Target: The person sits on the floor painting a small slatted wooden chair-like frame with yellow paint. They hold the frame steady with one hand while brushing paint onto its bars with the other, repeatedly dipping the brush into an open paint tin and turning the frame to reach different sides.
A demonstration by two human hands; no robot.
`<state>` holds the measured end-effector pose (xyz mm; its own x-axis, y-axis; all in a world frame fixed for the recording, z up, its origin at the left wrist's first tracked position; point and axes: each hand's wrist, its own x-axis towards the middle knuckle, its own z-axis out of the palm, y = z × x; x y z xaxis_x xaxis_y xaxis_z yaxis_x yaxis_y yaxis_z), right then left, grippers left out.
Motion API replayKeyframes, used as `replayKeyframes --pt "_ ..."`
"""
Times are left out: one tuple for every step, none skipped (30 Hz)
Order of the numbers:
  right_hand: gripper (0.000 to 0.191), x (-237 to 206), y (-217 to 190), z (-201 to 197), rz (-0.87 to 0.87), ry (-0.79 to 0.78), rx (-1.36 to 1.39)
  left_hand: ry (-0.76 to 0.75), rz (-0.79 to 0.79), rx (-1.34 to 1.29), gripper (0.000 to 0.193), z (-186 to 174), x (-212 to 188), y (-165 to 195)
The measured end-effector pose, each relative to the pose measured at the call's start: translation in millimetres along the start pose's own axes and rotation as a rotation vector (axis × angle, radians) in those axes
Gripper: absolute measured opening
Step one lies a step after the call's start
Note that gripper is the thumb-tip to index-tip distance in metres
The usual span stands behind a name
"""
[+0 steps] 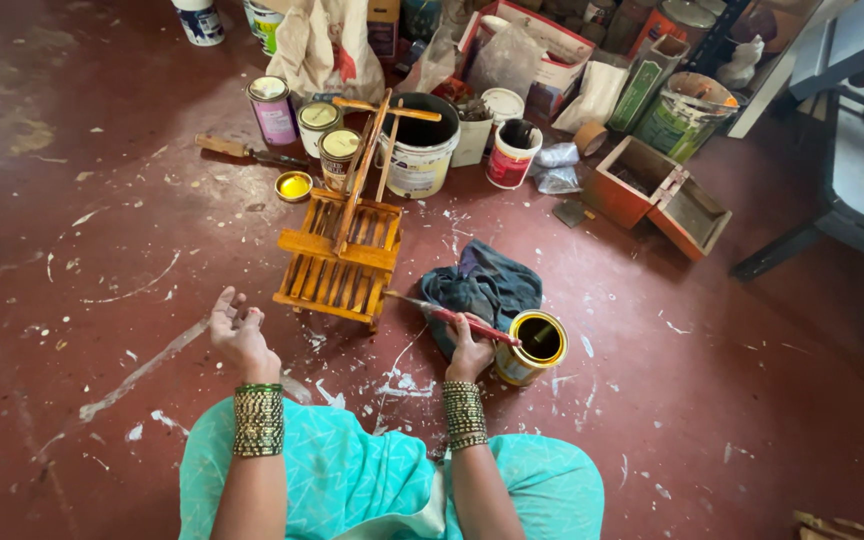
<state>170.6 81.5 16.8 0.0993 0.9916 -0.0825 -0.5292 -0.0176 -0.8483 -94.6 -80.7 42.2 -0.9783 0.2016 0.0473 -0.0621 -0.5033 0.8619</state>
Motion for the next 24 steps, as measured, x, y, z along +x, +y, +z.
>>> replayKeyframes --pt "0.021 0 1 2 -0.041 0.004 0.010 -0.001 0.003 0.011 0.054 0 0 0" --pt "0.021 1 2 5 -0.082 0.008 0.020 -0.003 0.005 0.023 0.054 0 1 0" --pt "0.021 2 3 7 -0.040 0.006 0.019 -0.004 0.005 0.036 0.054 -1 0 0" --pt "0.021 3 4 9 0.001 0.004 0.016 -0.008 0.000 0.042 0.054 -2 0 -1" --pt "0.020 5 4 11 0.042 0.001 0.015 -0.012 -0.004 0.045 0.053 -2 0 -1" --pt "0.020 7 5 13 0.053 -0.003 0.028 -0.018 -0.009 0.050 0.053 -2 1 -2" --pt "0.020 9 5 14 0.065 -0.008 0.040 -0.024 -0.005 0.042 0.053 -1 2 -3" --pt "0.020 10 6 16 0.076 -0.015 0.053 -0.029 0.000 0.034 0.053 -1 3 -5" --pt "0.020 13 6 18 0.086 -0.017 0.088 -0.033 0.004 0.026 0.053 -1 3 -6" --pt "0.019 16 7 19 0.097 -0.019 0.121 -0.034 0.000 0.021 0.053 -2 5 -7" --pt "0.019 18 7 21 0.107 -0.021 0.154 -0.035 -0.004 0.015 0.054 -2 5 -8" --pt "0.019 21 7 22 0.124 -0.001 0.175 -0.037 -0.009 0.008 0.054 -3 6 -9" --pt "0.019 23 7 22 0.141 0.018 0.195 -0.041 -0.018 0.004 0.053 -3 6 -10" --pt "0.019 26 8 23 0.158 0.036 0.214 -0.043 -0.028 -0.002 0.053 -4 6 -11" --pt "0.018 28 9 24 0.156 0.052 0.223 -0.046 -0.036 -0.007 0.053 -5 6 -11" --pt "0.018 30 10 25 0.155 0.069 0.231 -0.047 -0.037 -0.016 0.053 -5 7 -12" --pt "0.018 32 11 25 0.154 0.086 0.239 -0.047 -0.039 -0.025 0.054 -5 7 -12" --pt "0.018 32 12 25 0.140 0.100 0.220 -0.047 -0.041 -0.033 0.054 -6 7 -13" --pt "0.018 33 12 26 0.125 0.114 0.202 -0.040 -0.047 -0.029 0.054 -6 8 -13" --pt "0.018 34 13 26 0.109 0.127 0.185 -0.034 -0.051 -0.025 0.054 -6 8 -13" --pt "0.018 35 12 27 0.074 0.126 0.186 -0.027 -0.057 -0.021 0.054 -6 8 -14" --pt "0.018 36 12 28 0.038 0.126 0.188 -0.023 -0.057 -0.021 0.054 -6 9 -14" --pt "0.018 37 11 29 0.003 0.126 0.190 -0.019 -0.057 -0.020 0.054 -6 9 -15" --pt "0.018 38 9 30 -0.033 0.125 0.199 -0.016 -0.057 -0.019 0.055 -6 9 -15"
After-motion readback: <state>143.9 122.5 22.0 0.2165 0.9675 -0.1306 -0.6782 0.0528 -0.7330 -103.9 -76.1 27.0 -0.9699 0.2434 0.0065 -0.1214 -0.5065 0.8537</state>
